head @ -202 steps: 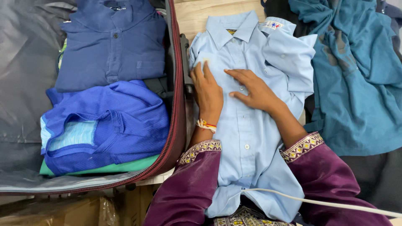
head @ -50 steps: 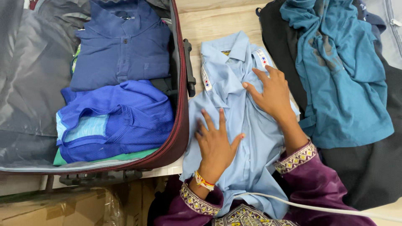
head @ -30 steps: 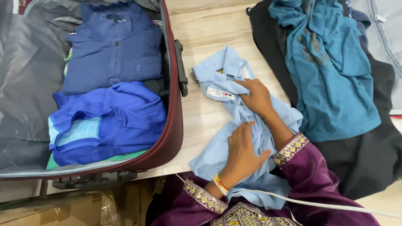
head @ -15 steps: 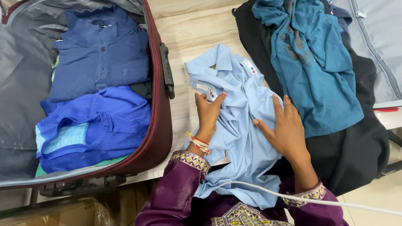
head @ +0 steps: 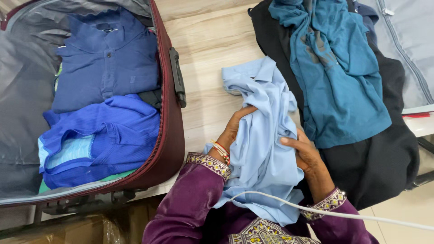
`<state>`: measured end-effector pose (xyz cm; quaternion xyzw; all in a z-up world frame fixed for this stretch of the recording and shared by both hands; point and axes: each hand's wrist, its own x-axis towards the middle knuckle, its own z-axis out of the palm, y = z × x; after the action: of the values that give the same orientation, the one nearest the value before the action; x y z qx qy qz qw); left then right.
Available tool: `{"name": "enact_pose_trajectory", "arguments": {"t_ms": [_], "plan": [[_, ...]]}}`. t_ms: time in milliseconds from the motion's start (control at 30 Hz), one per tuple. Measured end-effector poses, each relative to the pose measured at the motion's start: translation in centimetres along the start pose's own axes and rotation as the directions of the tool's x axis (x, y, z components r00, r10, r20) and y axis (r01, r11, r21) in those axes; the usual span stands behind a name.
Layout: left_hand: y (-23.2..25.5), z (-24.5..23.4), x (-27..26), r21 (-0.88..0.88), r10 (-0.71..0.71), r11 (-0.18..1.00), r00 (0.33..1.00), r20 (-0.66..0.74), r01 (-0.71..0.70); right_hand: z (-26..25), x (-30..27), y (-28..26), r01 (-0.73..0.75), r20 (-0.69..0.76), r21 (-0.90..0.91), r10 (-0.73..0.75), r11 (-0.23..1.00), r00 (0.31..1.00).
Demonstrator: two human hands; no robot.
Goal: The person folds several shirts and placing them one by one into an open suitcase.
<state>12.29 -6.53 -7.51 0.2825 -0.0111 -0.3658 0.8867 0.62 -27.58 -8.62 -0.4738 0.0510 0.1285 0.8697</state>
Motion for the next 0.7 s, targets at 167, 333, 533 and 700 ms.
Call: {"name": "enact_pose_trajectory", "arguments": {"t_ms": [167,333,533,700], "plan": [[-3.1,-1.0,2.2,-0.103,-0.116,0.987,0.989,0.087,0.125,-7.1,-3.3,6.1,0.082,-0.003,0.336,-0.087,0.938,0.996],[-5.3,1.8,4.2,-0.101,-0.096,0.989,0.992,0.086,0.105,-9.1,-8.6,5.8,0.088,-0.146,0.290,-0.047,0.953,0.988],[-2.4,6.3,9.9,-0.006,0.157,0.987,0.976,0.149,-0.158,-8.3,-10.6,-3.7,0.184,-0.279,-0.008,-0.179,0.983,0.943],[4.9,9.7,19.8,0.115,0.462,0.804,0.734,0.497,-0.584,-8.7,-10.1,-14.1,0.236,-0.350,-0.334,-0.353,0.912,0.868]]}}
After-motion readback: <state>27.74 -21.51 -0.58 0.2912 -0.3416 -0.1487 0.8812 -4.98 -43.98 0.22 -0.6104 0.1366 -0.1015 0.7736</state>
